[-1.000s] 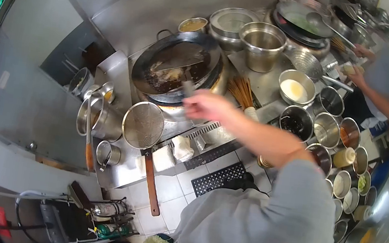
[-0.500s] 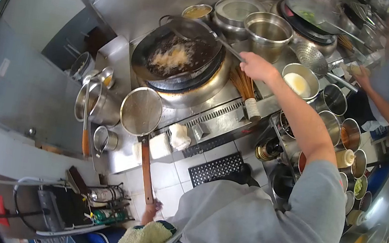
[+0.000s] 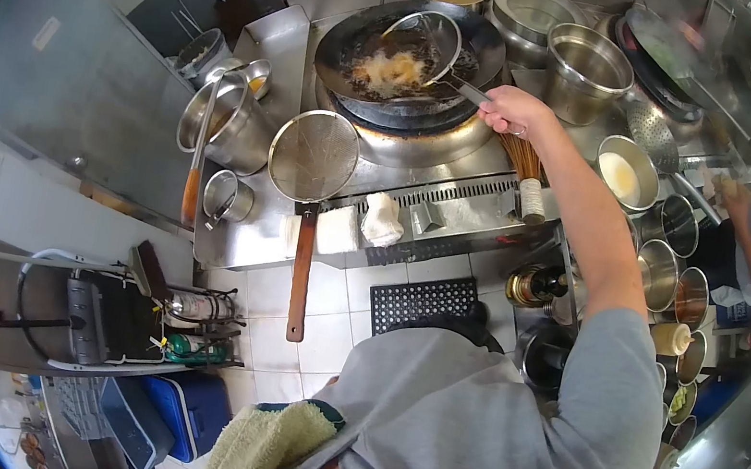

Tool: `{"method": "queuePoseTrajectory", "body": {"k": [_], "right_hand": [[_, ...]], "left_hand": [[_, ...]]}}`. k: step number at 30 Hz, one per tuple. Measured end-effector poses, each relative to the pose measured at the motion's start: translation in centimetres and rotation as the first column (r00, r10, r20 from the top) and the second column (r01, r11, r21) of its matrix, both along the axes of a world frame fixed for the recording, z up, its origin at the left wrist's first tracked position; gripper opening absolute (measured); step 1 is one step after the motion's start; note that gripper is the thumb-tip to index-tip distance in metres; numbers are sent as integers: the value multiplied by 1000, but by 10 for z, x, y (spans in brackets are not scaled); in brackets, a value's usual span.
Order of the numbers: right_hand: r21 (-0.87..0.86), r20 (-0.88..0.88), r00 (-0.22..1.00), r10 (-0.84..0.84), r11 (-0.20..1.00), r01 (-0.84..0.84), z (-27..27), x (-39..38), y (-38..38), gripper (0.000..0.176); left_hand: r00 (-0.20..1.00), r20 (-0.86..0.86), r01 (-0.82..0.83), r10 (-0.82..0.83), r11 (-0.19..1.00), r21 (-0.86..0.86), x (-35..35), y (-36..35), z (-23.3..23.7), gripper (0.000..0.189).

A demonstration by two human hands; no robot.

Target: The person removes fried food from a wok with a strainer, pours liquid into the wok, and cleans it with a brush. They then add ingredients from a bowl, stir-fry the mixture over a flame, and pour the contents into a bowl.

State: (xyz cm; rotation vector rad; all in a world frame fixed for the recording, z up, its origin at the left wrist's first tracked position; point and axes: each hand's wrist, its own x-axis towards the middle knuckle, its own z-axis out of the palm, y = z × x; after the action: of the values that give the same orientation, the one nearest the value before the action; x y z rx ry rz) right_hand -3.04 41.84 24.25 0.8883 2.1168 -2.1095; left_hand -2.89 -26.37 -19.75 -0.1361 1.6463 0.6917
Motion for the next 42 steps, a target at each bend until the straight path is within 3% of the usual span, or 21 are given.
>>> {"method": "queuePoseTrajectory", "body": {"k": [3, 6, 9, 11, 12, 13, 14, 15, 17, 19, 22, 25, 30, 33, 36, 38, 42], "right_hand": [[-34, -35, 999, 32, 999, -33, 8, 6, 2, 9], [20, -58, 997, 53, 998, -52, 20, 18, 2, 6], [85, -13, 1000, 17, 996, -16, 25, 22, -9, 5], [144, -17, 1000, 24, 989, -21, 35, 22, -12, 5], [171, -21, 1000, 24, 985, -20, 38, 22, -14, 5], [206, -19, 1000, 5, 979, -1, 37, 24, -12, 5], [230, 9, 1000, 16, 973, -18, 32, 24, -6, 5], [255, 38, 999, 24, 966, -33, 24, 22, 4, 6], [254, 78, 997, 28, 966, -47, 19, 23, 15, 7], [198, 91, 996, 27, 979, -45, 20, 22, 17, 8], [73, -2, 999, -33, 997, 33, 18, 27, 14, 6], [63, -41, 995, -91, 994, 93, 20, 29, 4, 7], [240, -31, 999, -45, 969, 51, 22, 17, 7, 5], [403, 48, 997, -57, 914, 33, 31, 6, 7, 4], [493, 56, 997, -52, 870, 18, 27, 3, 29, 5], [476, 75, 996, -46, 879, 5, 34, 11, 36, 6], [362, 181, 983, 37, 927, -102, 47, 33, 53, 6]], "left_hand": [[969, -109, 223, -223, 975, -13, 32, -26, 1, 19], [967, -133, 213, -216, 976, -34, 33, -37, 6, 18], [996, -83, 28, -32, 998, -55, 21, -34, 10, 17], [956, 16, -292, 293, 955, -46, 3, -22, 15, 16], [885, 83, -459, 458, 888, -5, -10, -16, 16, 16], [773, 280, -618, 570, 777, 123, -29, -20, -2, 8], [697, 336, -713, 633, 661, 234, -45, 0, 35, 7], [365, 511, -925, 778, 364, 107, -59, 18, 43, 9], [267, 511, -960, 817, 182, 212, -83, 52, 93, 15], [375, 559, -914, 740, 194, 356, -104, 73, 130, 28], [431, 617, -887, 659, 187, 421, -118, 104, 194, 37], [472, 684, -874, 557, 192, 447, -119, 115, 224, 49], [610, 618, -789, 496, 306, 533, -131, 122, 247, 51], [642, 638, -766, 426, 396, 506, -142, 129, 247, 38], [844, 327, -526, 425, 533, 663, -132, 143, 269, 27], [816, 322, -557, 480, 503, 661, -118, 154, 286, 25], [805, 73, -467, 589, 552, 690, -91, 176, 304, 26]]}}
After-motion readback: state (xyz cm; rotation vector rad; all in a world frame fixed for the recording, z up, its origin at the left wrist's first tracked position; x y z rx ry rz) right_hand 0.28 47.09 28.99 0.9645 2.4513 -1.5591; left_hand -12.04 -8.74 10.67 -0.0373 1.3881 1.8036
